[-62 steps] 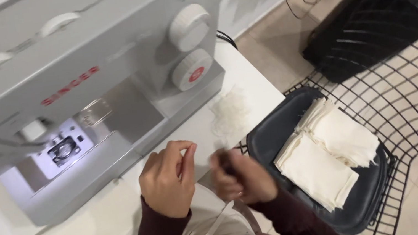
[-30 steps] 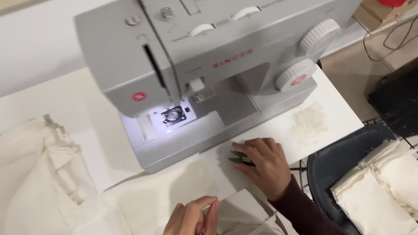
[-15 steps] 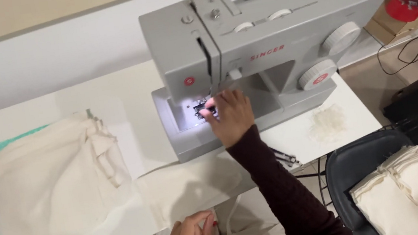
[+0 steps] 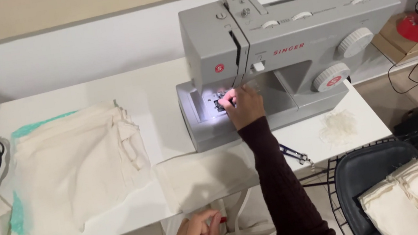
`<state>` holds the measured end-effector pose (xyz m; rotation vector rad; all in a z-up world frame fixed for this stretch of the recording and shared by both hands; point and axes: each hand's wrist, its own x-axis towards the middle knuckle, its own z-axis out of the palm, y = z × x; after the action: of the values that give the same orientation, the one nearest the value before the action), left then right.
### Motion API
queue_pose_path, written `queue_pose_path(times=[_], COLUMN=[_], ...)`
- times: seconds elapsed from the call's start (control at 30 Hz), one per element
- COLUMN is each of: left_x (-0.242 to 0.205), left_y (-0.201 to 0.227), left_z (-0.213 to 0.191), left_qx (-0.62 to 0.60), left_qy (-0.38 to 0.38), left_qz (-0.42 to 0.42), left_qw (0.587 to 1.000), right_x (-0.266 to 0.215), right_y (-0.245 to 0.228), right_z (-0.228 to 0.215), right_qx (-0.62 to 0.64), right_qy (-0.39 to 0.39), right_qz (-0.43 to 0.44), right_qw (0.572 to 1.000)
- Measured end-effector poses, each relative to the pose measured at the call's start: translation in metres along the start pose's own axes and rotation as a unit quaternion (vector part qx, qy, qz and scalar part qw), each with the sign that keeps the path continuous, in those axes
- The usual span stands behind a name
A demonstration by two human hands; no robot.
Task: Preparing a sewing machine by winding thread onto a bobbin and threading the machine.
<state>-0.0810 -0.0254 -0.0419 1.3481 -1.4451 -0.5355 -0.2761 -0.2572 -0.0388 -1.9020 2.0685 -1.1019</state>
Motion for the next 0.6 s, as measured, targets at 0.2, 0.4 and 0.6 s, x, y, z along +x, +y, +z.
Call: queue_pose_path(times=[0.2, 0.4, 0.6], left_x=[0.008, 0.010, 0.000], left_y=[0.010, 0.016, 0.027], left_z=[-0.019, -0.024, -0.017], left_qx=[0.003, -0.068, -0.129], left_qy=[0.040, 0.035, 0.021], left_qz=[0.073, 0.018, 0.028], left_qw=[0.997, 0.997, 0.991], right_x=[-0.035, -0.120, -0.141], right_y=[-0.007, -0.048, -0.058], right_z=[-0.018, -0.057, -0.066], right_qx=[0.119, 0.321, 0.519], right_qy=[0.042, -0.254, -0.318], right_qz=[-0.114, -0.174, -0.077], right_qw=[0.985, 0.896, 0.790])
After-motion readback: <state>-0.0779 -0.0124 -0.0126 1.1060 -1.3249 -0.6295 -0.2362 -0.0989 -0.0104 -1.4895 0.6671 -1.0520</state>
